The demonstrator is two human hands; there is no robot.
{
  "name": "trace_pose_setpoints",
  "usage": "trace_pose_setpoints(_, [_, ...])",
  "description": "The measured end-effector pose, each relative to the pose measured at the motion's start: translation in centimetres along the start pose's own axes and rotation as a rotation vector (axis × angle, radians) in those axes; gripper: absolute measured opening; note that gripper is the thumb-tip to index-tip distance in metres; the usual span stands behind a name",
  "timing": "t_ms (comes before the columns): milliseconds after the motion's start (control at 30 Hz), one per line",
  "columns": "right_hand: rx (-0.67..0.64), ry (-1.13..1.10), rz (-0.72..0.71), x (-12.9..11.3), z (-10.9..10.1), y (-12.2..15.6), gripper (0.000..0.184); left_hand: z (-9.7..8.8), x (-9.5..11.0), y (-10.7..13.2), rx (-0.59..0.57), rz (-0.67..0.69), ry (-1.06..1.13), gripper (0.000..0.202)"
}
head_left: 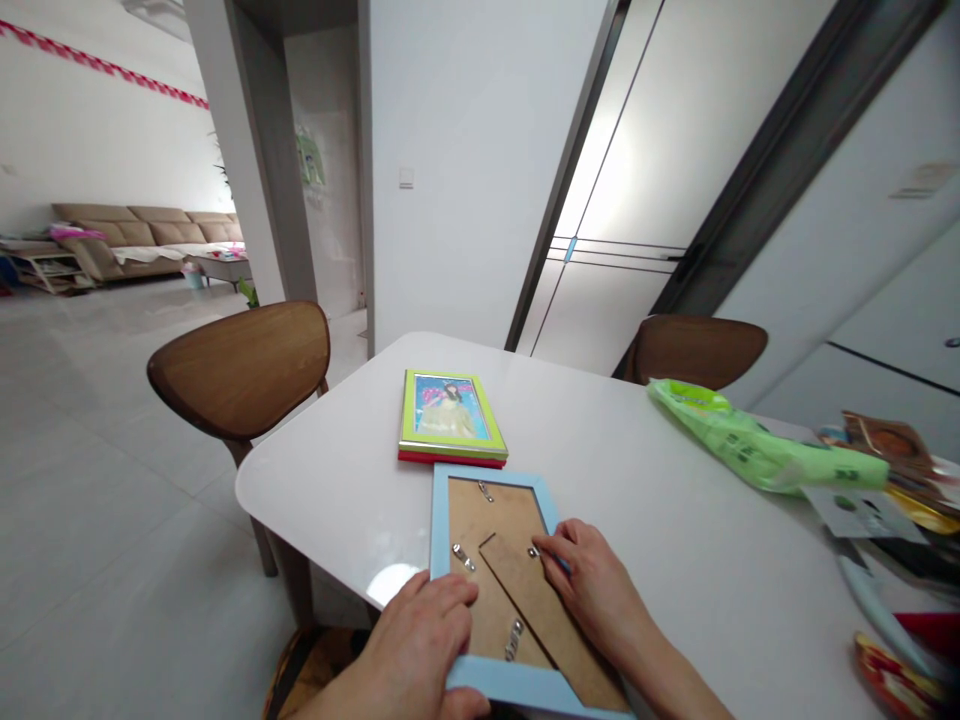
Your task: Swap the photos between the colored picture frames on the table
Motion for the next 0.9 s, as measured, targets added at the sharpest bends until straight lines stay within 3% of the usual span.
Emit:
trace_pose_setpoints(233, [0.036,-0.07,-0.022,0.2,-0.4,0.6,0.025,0.1,0.3,0.2,-0.011,-0.037,-0.004,0.037])
trace_pose_setpoints(400, [0.061,-0.091,-0.04,-0.1,-0.8,1.2,0.021,0.1,-0.2,0.4,0.028,0.01,0.017,0.036])
trace_pose_setpoints(500, [0.082,-0.122,-0.076,-1.8,-0.9,1.5,0.023,0.2,-0.8,0.6,0.075,0.055,0.024,0.033])
trace_pose_setpoints(733, [-0.071,-0.124,-0.2,-8.6,1.1,-0.6,0.02,0.4,-1.3,0.8,0.113,0.054,0.042,0.027])
trace_pose_setpoints(900, [-0.137,-0.179,-0.233,-9.6,1.6,-1.0,0.023,0.1,-1.1,0.8,0.133,0.068,0.067,0.027])
Point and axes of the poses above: each hand's wrist, its own y-axis away from the middle knuckle, its own z-axis out of the palm, x = y × z, the point moved 3 cm from there along -y, towards the middle knuckle, and after that the axes turned 9 degrees about x, right-handed, at the moved point
